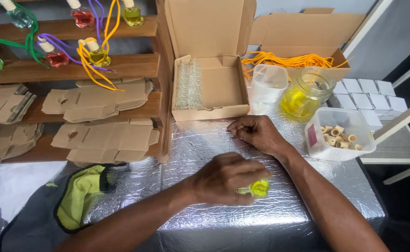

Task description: Filling a small perfume bottle with liquid using a syringe and then wiping it clean with a cloth.

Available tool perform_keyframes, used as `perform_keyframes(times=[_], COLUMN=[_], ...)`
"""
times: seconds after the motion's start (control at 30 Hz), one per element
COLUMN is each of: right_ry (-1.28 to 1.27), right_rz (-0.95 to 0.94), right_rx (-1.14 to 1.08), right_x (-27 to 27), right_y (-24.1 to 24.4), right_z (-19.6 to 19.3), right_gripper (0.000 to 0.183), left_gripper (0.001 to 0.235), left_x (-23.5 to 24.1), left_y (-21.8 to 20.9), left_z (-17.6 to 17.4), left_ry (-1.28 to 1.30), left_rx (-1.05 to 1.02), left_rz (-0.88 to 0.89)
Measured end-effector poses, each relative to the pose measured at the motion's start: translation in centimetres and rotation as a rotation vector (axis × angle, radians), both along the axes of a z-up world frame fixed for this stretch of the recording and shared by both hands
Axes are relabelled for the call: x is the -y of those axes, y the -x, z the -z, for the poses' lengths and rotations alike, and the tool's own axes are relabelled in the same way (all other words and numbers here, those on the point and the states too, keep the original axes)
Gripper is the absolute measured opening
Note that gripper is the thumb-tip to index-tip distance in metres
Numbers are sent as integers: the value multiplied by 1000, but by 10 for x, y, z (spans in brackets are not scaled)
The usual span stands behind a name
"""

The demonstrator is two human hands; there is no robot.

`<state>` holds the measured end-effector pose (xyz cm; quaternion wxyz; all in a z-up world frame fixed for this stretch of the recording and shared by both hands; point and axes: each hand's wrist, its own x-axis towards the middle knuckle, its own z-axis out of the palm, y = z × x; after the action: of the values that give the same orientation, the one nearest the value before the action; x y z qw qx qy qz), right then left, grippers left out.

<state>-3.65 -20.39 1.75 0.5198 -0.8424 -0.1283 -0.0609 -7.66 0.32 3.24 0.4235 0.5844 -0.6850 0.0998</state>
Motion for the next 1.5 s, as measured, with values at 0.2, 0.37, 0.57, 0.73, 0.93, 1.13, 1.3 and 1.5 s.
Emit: perform_keyframes(times=[0.2,0.37,0.57,0.73,0.93,1.13,1.3,1.5], right_ry=[-1,17,0,33,76,70,75,49], right_rz=[-33,-17,-38,-6,-52,-14,-40,-65], right_rx=[-35,-7,18,26,37,71,62,81], right_x=[11,11,5,10,1,-3,1,-5], right_y=[-5,-7,-3,-5,2,4,-2,10], right_z=[17,15,10,16,-4,-7,1,-15], right_gripper=[6,20,5,4,8,5,5,9], left_gripper=[54,48,50,47,47,56,48,44], left_x=[-5,0,-2,-7,-1,-9,-9,2], left_y=[-63,-55,-29,-66,-48,-62,-76,-32], left_z=[35,18,4,21,19,23,24,8], left_ry=[114,74,17,99,8,63,70,30], left_rx=[23,5,-16,-187,-57,-83,-190,-71], left_rz=[-407,-321,-319,-397,-269,-468,-461,-315])
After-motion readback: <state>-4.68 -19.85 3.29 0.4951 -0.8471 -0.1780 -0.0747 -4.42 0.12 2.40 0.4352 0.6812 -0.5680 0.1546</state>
